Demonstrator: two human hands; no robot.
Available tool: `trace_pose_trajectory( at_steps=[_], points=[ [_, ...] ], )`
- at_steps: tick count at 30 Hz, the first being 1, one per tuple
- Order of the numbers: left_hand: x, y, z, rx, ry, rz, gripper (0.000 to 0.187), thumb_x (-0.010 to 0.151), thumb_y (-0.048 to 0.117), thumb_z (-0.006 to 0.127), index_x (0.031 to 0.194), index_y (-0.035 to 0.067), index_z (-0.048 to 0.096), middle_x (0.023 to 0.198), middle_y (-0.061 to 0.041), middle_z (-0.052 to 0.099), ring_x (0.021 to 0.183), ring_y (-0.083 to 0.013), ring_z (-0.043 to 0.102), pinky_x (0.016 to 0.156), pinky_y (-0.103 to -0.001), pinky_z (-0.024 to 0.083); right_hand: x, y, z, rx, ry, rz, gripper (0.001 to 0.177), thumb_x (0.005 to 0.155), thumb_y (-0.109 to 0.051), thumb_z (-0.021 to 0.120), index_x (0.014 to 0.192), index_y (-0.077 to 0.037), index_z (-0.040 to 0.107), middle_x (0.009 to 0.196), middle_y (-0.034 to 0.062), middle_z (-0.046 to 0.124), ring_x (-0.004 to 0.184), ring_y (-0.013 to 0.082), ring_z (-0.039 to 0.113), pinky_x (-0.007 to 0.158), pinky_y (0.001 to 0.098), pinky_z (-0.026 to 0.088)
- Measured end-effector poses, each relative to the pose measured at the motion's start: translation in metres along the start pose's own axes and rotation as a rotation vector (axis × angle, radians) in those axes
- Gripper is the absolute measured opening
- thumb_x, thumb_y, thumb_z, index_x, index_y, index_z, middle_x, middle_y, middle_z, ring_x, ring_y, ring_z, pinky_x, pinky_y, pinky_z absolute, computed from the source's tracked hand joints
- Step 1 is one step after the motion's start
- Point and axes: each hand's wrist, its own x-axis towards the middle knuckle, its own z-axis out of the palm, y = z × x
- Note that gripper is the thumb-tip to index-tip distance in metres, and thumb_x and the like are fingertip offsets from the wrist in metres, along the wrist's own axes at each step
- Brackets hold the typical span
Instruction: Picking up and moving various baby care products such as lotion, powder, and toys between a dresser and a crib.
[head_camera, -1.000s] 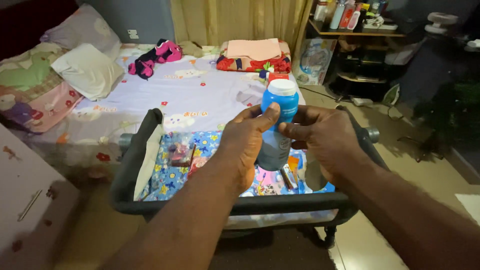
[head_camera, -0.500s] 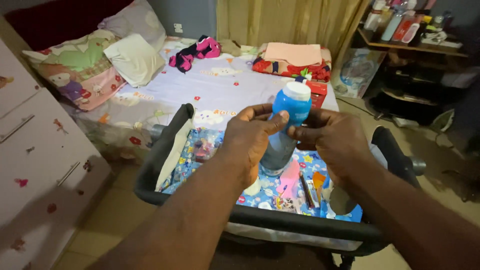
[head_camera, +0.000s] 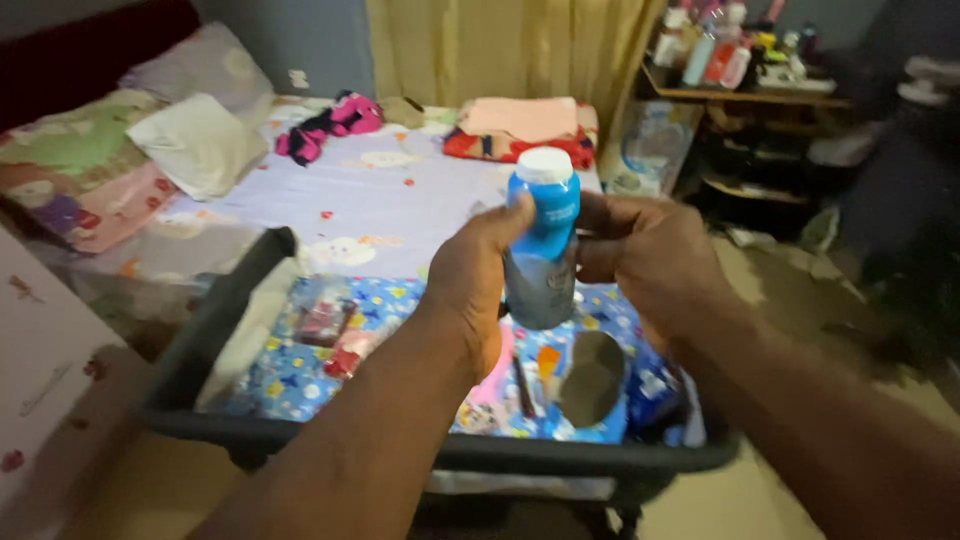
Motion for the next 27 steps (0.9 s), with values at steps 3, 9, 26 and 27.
trace_pose_trajectory(
  at_steps=[3, 9, 26, 27],
  points=[
    [-0.001, -0.014, 0.042, -0.033, -0.039, -0.004, 0.06, 0.09, 0.062, 0.052, 0.126, 0.018, 0.069, 0.126, -0.007, 0.073, 0.116, -0.0223, 0.065, 0.105, -0.051, 0.042, -0.018, -0.004, -0.035, -0.022, 0.115, 0.056, 0.04, 0.082, 0.009, 0.066, 0.119, -0.003, 0.076, 0.107, 0.0051, 0.079, 0.087, 0.0144, 0.072, 0.079, 0.0332, 0.058],
    [-0.004, -0.054, 0.108, -0.029, -0.184, -0.054, 0.068, 0.089, 0.07, 0.049, 0.124, 0.015, 0.07, 0.123, -0.009, 0.073, 0.112, -0.0235, 0.065, 0.103, -0.051, 0.046, -0.055, -0.003, -0.099, -0.075, 0.185, 0.093, 0.044, 0.08, 0.011, 0.067, 0.119, -0.005, 0.079, 0.104, 0.0053, 0.079, 0.081, 0.0127, 0.065, 0.075, 0.0307, 0.054],
    [0.032, -0.123, 0.212, 0.266, -0.285, -0.208, 0.08, 0.072, 0.06, 0.074, 0.135, 0.013, 0.062, 0.131, -0.01, 0.07, 0.123, -0.0256, 0.062, 0.102, -0.051, 0.045, -0.096, 0.007, -0.201, -0.147, 0.498, 0.166, 0.041, 0.08, 0.009, 0.07, 0.119, -0.004, 0.075, 0.102, 0.0034, 0.077, 0.085, 0.0134, 0.068, 0.077, 0.0299, 0.056],
    [0.034, -0.122, 0.214, 0.291, -0.284, -0.226, 0.082, 0.07, 0.06, 0.075, 0.135, 0.014, 0.06, 0.13, -0.01, 0.07, 0.122, -0.027, 0.065, 0.102, -0.052, 0.049, -0.095, 0.006, -0.202, -0.193, 0.531, 0.188, 0.042, 0.079, 0.009, 0.072, 0.118, -0.006, 0.075, 0.1, 0.0034, 0.076, 0.084, 0.0141, 0.067, 0.075, 0.0307, 0.055]
  ],
)
